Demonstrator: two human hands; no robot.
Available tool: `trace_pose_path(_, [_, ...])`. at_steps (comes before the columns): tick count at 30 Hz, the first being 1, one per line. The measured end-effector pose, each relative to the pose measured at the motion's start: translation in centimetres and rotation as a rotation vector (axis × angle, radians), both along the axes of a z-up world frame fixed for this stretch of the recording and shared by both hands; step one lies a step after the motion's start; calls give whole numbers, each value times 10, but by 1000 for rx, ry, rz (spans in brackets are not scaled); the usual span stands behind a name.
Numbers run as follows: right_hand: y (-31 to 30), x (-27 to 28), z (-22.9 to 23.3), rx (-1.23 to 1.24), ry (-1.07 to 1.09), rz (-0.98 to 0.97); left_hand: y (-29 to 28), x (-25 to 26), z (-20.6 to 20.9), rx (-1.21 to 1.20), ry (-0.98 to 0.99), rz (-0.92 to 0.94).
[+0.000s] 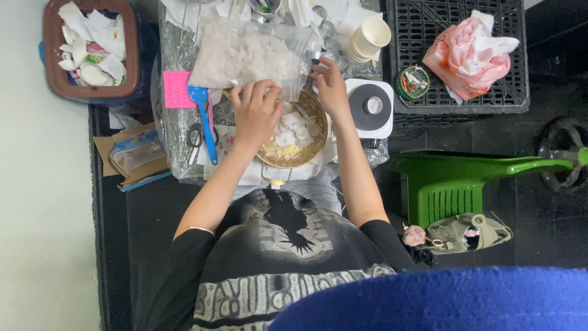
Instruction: Preparing wax for candle making by weighing pieces on a scale and transferring them into a pot.
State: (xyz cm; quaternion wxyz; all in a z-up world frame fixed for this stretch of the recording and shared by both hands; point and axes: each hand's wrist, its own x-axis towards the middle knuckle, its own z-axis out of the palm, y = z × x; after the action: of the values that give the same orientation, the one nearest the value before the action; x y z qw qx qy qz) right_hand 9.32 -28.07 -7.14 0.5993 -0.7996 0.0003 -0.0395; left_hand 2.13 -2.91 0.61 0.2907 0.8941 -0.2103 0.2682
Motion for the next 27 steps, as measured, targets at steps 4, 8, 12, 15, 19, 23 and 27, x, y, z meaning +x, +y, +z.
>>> trace_pose_path(4, [17, 0, 17, -146, -4, -54, 0, 6, -1, 38, -47, 5])
trace_pose_path(8, [22, 6, 20, -326, -75, -98, 0, 10, 1, -14, -137, -31])
trace_pose_path(12, [21, 25, 8, -42, -36, -86, 1, 15, 8, -168, -100, -36])
trace_pose_path(15, [28, 26, 14, 204, -40, -22, 1, 21, 19, -219, -130, -40])
trace_pose_path(19, [49, 30, 37, 422, -39, -29, -4, 31, 30, -270, -153, -14])
trace_pose_path(23, [62, 28, 55, 723, 48, -72, -9, 39, 32, -341, -195, 25])
trace_pose_path(27, [61, 34, 58, 844, 94, -2, -12, 36, 27, -388, -198, 43])
